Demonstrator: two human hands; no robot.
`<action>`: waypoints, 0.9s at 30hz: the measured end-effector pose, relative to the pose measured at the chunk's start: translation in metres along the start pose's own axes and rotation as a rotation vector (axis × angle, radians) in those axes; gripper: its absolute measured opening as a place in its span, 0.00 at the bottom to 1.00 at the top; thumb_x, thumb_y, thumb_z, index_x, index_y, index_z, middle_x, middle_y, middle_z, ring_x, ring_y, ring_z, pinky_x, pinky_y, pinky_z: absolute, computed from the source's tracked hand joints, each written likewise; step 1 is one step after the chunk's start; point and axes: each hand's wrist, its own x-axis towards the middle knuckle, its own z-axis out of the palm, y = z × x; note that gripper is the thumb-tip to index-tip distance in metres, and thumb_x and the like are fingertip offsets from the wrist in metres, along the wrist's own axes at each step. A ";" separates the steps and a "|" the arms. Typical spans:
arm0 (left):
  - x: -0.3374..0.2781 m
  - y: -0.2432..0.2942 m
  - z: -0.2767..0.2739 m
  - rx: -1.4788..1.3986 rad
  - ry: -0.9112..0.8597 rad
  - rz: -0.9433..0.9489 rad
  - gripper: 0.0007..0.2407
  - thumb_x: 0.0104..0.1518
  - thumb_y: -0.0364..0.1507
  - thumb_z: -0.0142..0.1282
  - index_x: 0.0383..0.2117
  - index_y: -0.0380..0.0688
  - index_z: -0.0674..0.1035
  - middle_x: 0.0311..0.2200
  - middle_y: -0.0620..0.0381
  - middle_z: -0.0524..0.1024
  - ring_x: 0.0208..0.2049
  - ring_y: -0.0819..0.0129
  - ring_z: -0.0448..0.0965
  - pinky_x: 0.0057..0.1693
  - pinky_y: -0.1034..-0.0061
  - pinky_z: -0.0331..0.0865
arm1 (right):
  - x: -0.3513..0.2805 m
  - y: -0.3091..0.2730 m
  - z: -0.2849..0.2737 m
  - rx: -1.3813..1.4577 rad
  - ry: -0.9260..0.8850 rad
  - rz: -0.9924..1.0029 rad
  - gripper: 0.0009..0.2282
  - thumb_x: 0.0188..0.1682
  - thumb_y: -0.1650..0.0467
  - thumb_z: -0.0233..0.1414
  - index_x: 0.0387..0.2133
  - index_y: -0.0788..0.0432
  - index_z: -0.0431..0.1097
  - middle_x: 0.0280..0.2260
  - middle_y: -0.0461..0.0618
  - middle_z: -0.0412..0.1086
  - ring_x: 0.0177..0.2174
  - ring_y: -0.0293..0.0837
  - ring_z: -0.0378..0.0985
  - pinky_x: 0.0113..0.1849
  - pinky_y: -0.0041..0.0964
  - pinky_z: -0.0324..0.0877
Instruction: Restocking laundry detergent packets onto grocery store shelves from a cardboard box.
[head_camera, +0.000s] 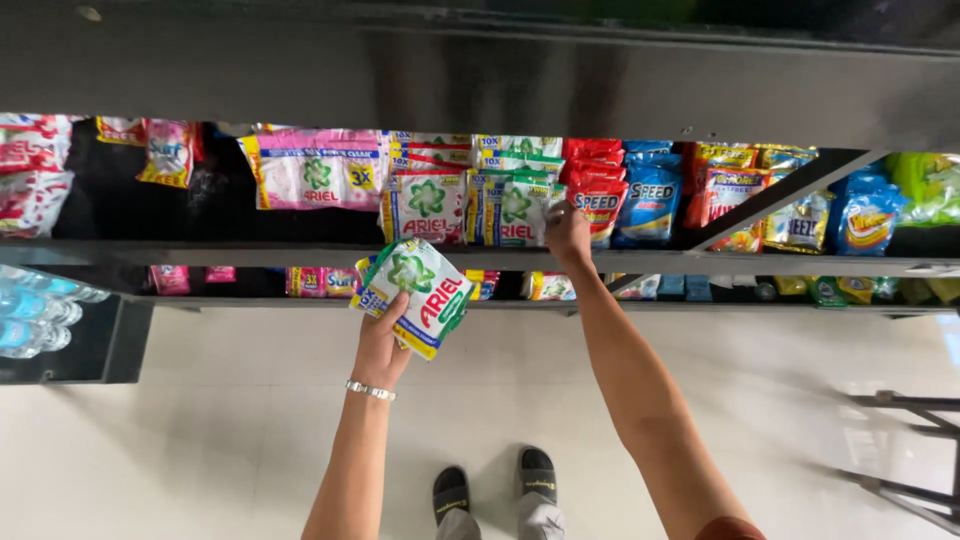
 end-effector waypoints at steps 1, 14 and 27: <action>-0.001 0.005 0.004 0.023 -0.033 -0.001 0.20 0.58 0.22 0.59 0.58 0.43 0.71 0.51 0.58 0.77 0.50 0.67 0.80 0.54 0.69 0.76 | -0.001 0.002 -0.001 -0.173 0.016 0.001 0.10 0.49 0.71 0.57 0.42 0.61 0.72 0.30 0.58 0.78 0.30 0.47 0.81 0.32 0.43 0.74; 0.010 -0.021 -0.006 0.012 -0.046 -0.092 0.17 0.59 0.22 0.52 0.57 0.38 0.72 0.50 0.54 0.77 0.50 0.65 0.80 0.56 0.67 0.75 | 0.019 -0.081 0.019 -0.125 -0.260 -0.071 0.13 0.48 0.69 0.63 0.36 0.70 0.72 0.31 0.64 0.76 0.30 0.48 0.77 0.34 0.43 0.72; 0.016 -0.034 -0.008 0.033 -0.038 -0.064 0.18 0.58 0.23 0.58 0.55 0.42 0.73 0.48 0.58 0.79 0.49 0.67 0.81 0.54 0.69 0.76 | -0.011 -0.079 -0.040 -0.310 -0.110 0.003 0.15 0.42 0.69 0.65 0.39 0.66 0.72 0.35 0.62 0.77 0.34 0.53 0.80 0.34 0.44 0.74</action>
